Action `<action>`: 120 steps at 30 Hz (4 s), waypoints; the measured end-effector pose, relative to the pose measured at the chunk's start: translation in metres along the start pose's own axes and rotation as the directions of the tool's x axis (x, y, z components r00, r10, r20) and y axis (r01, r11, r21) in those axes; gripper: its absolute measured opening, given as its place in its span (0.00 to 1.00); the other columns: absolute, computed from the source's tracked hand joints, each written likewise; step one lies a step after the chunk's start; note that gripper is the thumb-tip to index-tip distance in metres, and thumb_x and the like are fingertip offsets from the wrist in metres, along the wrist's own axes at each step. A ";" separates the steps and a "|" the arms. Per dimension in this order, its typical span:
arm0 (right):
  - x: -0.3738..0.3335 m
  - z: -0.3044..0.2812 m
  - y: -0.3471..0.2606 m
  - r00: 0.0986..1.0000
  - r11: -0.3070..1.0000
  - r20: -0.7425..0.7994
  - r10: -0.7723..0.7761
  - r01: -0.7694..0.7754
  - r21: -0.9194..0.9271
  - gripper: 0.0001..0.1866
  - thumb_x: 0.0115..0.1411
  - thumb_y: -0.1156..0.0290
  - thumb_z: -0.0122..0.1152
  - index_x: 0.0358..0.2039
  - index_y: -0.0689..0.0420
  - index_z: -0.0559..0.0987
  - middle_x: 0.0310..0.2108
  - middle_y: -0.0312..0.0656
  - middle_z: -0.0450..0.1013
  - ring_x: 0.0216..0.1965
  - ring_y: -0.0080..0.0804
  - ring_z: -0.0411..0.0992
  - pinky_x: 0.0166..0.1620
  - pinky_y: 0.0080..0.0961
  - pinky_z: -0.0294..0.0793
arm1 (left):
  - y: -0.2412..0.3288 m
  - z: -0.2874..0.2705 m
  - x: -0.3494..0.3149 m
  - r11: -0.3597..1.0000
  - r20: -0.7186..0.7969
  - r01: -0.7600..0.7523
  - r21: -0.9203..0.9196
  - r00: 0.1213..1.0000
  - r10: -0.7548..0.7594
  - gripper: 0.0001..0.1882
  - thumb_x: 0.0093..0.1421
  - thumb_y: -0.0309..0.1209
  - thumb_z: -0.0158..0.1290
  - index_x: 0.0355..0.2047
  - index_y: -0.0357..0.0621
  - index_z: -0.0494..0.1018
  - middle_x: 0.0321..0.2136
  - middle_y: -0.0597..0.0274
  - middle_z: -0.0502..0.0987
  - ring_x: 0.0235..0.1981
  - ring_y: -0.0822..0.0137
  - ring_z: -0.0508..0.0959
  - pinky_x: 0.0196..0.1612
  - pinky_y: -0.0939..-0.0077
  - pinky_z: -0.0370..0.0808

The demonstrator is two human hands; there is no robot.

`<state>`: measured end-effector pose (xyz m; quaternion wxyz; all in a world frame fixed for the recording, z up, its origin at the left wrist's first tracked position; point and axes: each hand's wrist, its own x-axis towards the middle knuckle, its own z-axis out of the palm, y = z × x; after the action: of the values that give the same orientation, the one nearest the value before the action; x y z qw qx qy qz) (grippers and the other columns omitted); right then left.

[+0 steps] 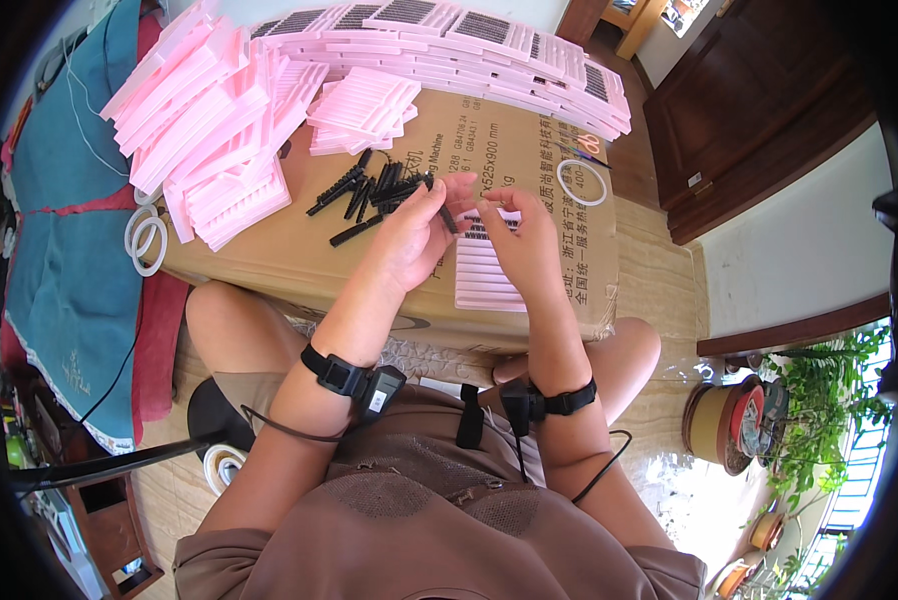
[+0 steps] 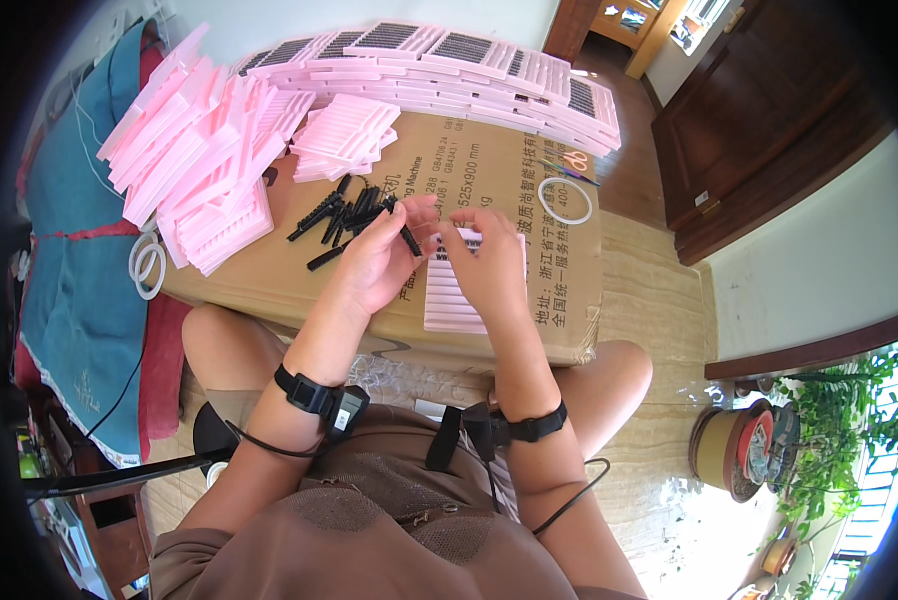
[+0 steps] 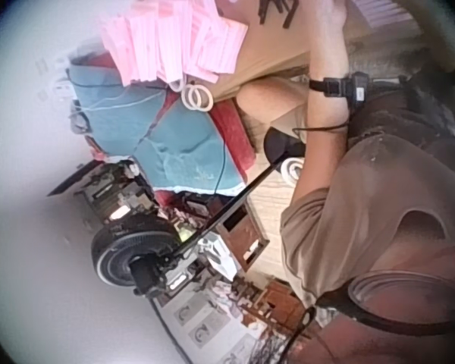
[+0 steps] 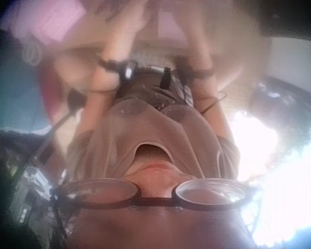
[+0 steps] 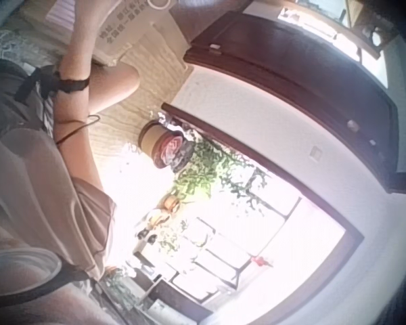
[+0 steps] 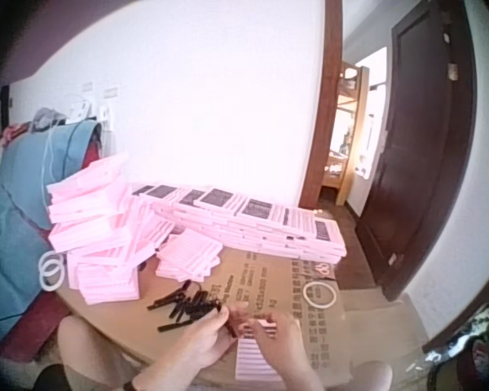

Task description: The person sits on the floor and assembles hair accessories by inserting black spiral hair ties into pink plastic trays. They pick up each hair tie, place it into a slot, and repeat the process across multiple trays.

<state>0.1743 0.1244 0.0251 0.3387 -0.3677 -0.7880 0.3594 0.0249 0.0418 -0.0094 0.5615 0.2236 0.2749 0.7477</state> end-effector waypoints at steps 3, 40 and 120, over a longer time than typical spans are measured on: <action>0.002 0.002 -0.009 0.984 0.954 0.119 -0.134 0.096 0.285 0.10 0.62 0.66 0.69 0.38 0.60 0.85 0.36 0.36 0.81 0.34 0.20 0.73 0.37 0.20 0.72 | -0.008 0.009 -0.001 0.988 0.092 0.023 -0.154 0.996 -0.009 0.25 0.73 0.45 0.49 0.64 0.45 0.68 0.54 0.57 0.76 0.54 0.61 0.75 0.61 0.61 0.67; -0.001 0.002 -0.002 0.987 0.975 0.059 0.147 -0.154 0.162 0.12 0.64 0.69 0.64 0.40 0.65 0.86 0.28 0.43 0.83 0.30 0.22 0.77 0.35 0.23 0.75 | -0.014 0.008 -0.001 0.937 -0.243 0.038 0.347 0.969 0.051 0.14 0.76 0.33 0.44 0.50 0.38 0.75 0.43 0.60 0.80 0.43 0.70 0.80 0.50 0.72 0.80; -0.015 -0.025 0.036 1.000 0.810 0.019 -0.021 0.028 -0.586 0.08 0.51 0.63 0.67 0.22 0.52 0.86 0.61 0.45 0.71 0.67 0.55 0.57 0.63 0.56 0.53 | 0.013 0.004 0.010 -0.169 0.036 -0.027 0.985 0.998 0.051 0.15 0.49 0.38 0.68 0.29 0.38 0.84 0.27 0.45 0.80 0.32 0.47 0.81 0.38 0.57 0.77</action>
<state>0.2139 0.1367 0.0040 0.2091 -0.4419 -0.8669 0.0972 0.0152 0.0495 0.0023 0.1663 0.5756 0.7460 0.2907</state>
